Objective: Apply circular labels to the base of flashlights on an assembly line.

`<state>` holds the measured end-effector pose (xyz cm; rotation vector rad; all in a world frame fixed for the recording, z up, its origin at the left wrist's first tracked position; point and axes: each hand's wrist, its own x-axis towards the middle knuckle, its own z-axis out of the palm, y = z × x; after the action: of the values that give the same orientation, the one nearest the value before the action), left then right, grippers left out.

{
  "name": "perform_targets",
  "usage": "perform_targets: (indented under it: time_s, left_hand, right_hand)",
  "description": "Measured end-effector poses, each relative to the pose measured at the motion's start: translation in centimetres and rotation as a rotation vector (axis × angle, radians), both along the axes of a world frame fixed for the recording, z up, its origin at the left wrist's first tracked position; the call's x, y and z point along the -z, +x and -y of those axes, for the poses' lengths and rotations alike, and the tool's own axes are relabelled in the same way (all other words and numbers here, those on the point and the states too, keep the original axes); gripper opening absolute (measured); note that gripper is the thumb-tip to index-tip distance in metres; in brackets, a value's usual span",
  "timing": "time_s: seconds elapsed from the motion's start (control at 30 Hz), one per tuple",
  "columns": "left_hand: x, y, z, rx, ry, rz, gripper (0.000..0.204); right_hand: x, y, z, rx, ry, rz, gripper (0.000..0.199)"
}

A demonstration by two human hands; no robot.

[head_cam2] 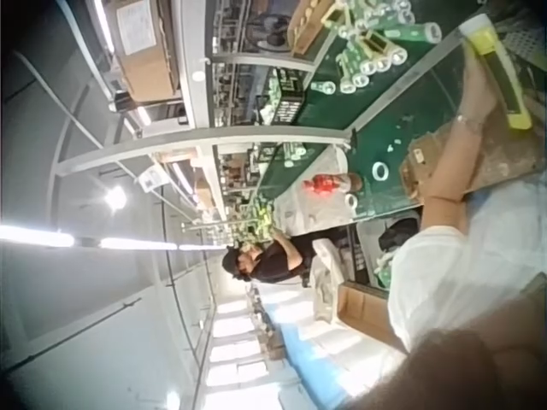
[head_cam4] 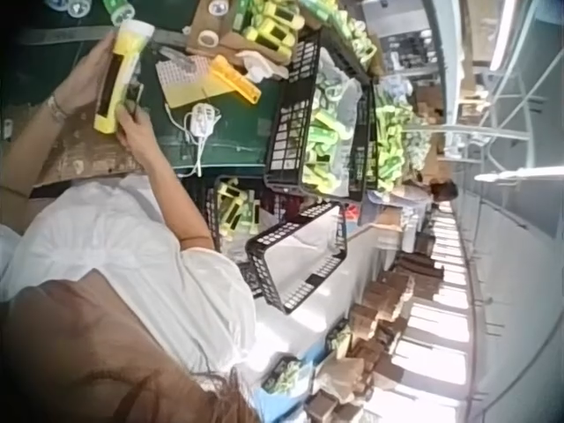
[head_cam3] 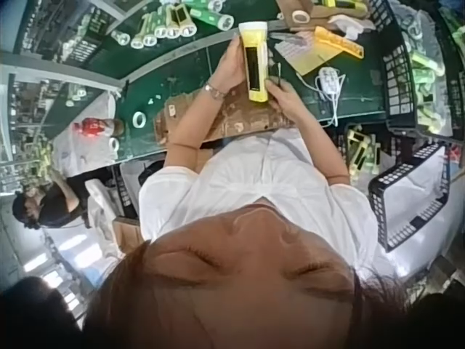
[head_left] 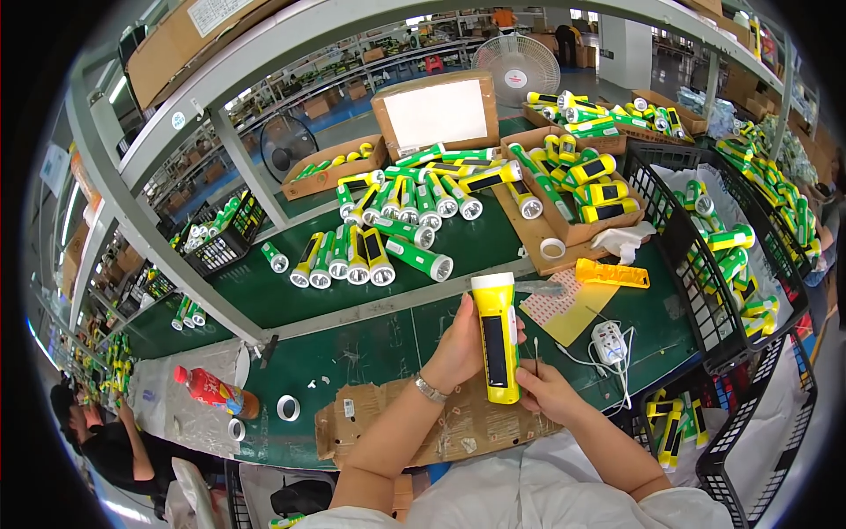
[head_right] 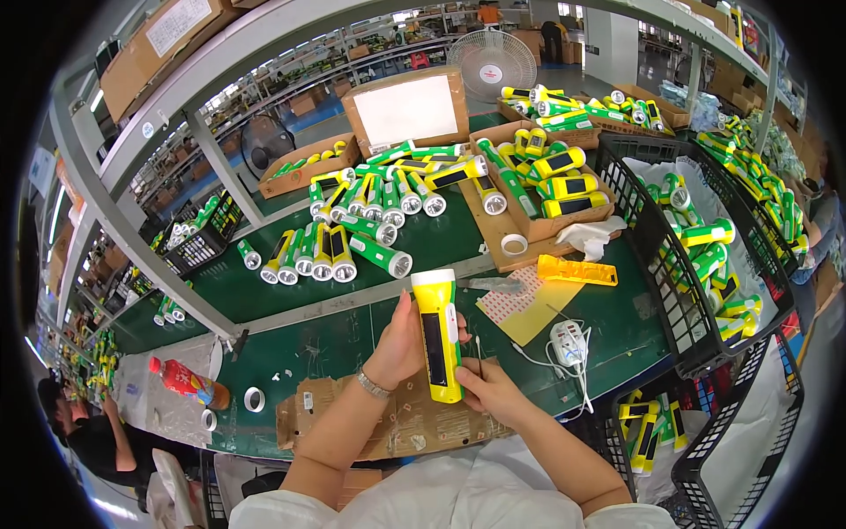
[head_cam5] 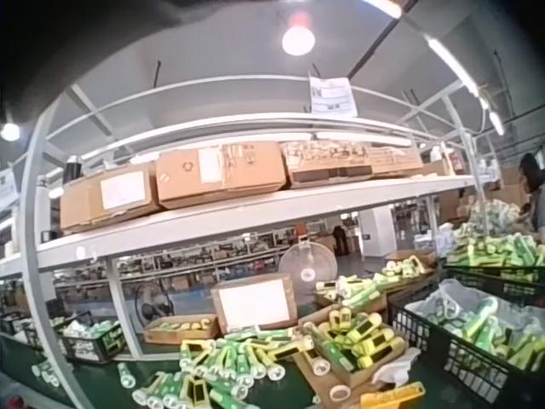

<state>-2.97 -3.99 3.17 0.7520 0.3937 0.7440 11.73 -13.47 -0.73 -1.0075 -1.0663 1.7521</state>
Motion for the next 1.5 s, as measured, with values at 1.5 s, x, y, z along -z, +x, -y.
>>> perform_targets:
  time_s: [1.5]
  left_hand:
    - [3.5, 2.2, -2.8, 0.386, -0.574, 0.036, 0.043]
  right_hand:
    - [-9.0, 3.6, -5.6, 0.204, 1.606, 1.493, 0.024]
